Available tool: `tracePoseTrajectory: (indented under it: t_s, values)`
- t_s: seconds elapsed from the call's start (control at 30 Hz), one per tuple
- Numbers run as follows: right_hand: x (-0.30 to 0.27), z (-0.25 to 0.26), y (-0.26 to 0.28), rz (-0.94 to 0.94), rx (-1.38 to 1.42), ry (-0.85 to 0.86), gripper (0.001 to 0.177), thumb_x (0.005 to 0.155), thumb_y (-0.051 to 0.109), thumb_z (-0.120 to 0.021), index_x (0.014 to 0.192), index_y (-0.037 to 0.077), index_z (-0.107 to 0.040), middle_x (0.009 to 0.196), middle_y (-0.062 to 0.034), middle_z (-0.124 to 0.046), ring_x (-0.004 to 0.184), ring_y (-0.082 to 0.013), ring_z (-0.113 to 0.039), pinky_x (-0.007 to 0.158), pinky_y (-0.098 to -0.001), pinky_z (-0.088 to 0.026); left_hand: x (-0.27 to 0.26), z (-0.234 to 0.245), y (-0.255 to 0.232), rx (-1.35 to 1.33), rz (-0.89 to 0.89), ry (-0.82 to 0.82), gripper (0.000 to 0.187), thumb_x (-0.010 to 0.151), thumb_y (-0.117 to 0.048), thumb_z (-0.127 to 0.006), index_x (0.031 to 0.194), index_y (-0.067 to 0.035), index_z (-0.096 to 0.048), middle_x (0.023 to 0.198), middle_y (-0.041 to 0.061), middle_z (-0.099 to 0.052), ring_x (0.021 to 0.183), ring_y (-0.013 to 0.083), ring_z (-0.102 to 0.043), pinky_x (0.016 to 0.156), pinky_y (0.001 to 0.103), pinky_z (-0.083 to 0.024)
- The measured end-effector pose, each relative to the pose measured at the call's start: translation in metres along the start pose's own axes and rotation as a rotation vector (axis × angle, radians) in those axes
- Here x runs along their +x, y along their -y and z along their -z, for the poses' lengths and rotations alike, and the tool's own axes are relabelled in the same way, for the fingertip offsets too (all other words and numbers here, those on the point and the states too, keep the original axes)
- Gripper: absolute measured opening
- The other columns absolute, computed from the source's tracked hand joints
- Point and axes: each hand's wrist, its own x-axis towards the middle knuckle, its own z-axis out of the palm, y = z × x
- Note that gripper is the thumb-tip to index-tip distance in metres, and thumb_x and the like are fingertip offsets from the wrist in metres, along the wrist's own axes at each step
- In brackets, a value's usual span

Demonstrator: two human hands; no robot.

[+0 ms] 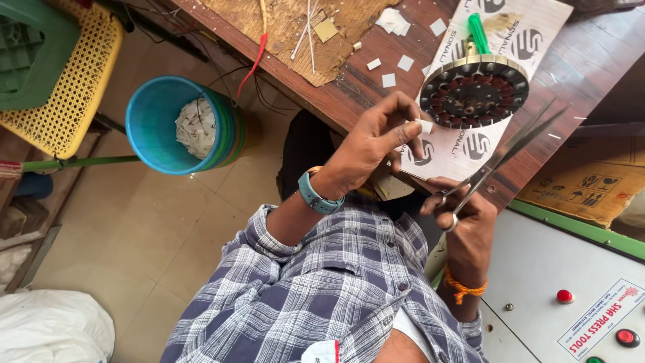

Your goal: The person uses a green-handled screwdriver to adjust copper windings on a circular motor stator. They repeatedly insert and remove small white insulating pieces into the stator slots while working at a cluttered workbench.

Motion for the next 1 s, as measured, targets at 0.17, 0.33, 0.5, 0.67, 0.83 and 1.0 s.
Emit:
tracePoseTrajectory:
  t_s: [0.17,0.33,0.5,0.67,0.83,1.0]
  values:
    - [0.007,0.035,0.018,-0.140,-0.256,-0.078,0.051,0.096,0.029,-0.074,0.131,-0.007,-0.066,0.085,-0.0084,-0.074,0.075,-0.0138,-0.069,0.066,-0.0247,-0.051,-0.005,0.011,-0.002,0.156,-0.108,-0.089,0.033,0.100,-0.007,-0.068,0.132,-0.004,-0.062,0.107,0.009,-0.070,0.086,0.0077,-0.066,0.076,0.022,-0.060]
    - [0.021,0.059,0.043,-0.179,-0.588,-0.273,0.049,0.090,0.017,-0.076,0.134,0.000,-0.062,0.095,-0.0102,-0.075,0.085,-0.0182,-0.072,0.071,-0.0291,-0.057,-0.006,0.014,-0.011,-0.063,-0.029,-0.029,0.012,0.105,-0.012,-0.065,0.113,-0.003,-0.061,0.105,0.014,-0.076,0.080,0.0143,-0.074,0.058,0.020,-0.054]
    - [0.070,0.088,0.043,-0.016,-1.034,-0.352,0.032,0.092,0.020,-0.085,0.106,-0.001,-0.065,0.100,-0.0155,-0.075,0.093,-0.0222,-0.076,0.075,-0.0347,-0.060,0.000,0.008,-0.012,-0.291,0.123,0.007,0.011,0.097,-0.019,-0.062,0.104,-0.011,-0.057,0.097,0.014,-0.077,0.074,0.0178,-0.079,0.045,0.019,-0.053]
    - [0.108,0.111,0.069,-0.358,-1.280,0.169,0.025,0.087,0.021,-0.081,0.105,0.004,-0.076,0.087,-0.0151,-0.077,0.077,-0.0243,-0.076,0.071,-0.0368,-0.058,-0.009,0.009,0.002,0.005,-0.013,-0.061,0.009,0.105,-0.009,-0.068,0.109,-0.003,-0.062,0.088,0.007,-0.069,0.072,0.0105,-0.068,0.056,0.019,-0.050]
    - [0.086,0.061,0.105,0.131,-1.257,0.033,0.027,0.095,0.005,-0.075,0.120,-0.002,-0.072,0.096,-0.0207,-0.075,0.087,-0.0275,-0.073,0.077,-0.0364,-0.057,-0.012,0.009,0.009,0.179,-0.131,-0.054,0.015,0.101,-0.005,-0.069,0.114,-0.003,-0.065,0.097,0.002,-0.069,0.075,0.0054,-0.063,0.066,0.021,-0.057]
    - [0.050,-0.018,0.067,0.165,-0.322,-0.041,0.026,0.099,-0.008,-0.066,0.125,-0.005,-0.063,0.109,-0.0134,-0.074,0.097,-0.0190,-0.076,0.085,-0.0296,-0.064,-0.011,-0.008,0.007,0.407,-0.102,-0.065,0.006,0.103,-0.003,-0.066,0.108,-0.001,-0.064,0.091,0.003,-0.069,0.070,0.0062,-0.068,0.060,0.022,-0.057]
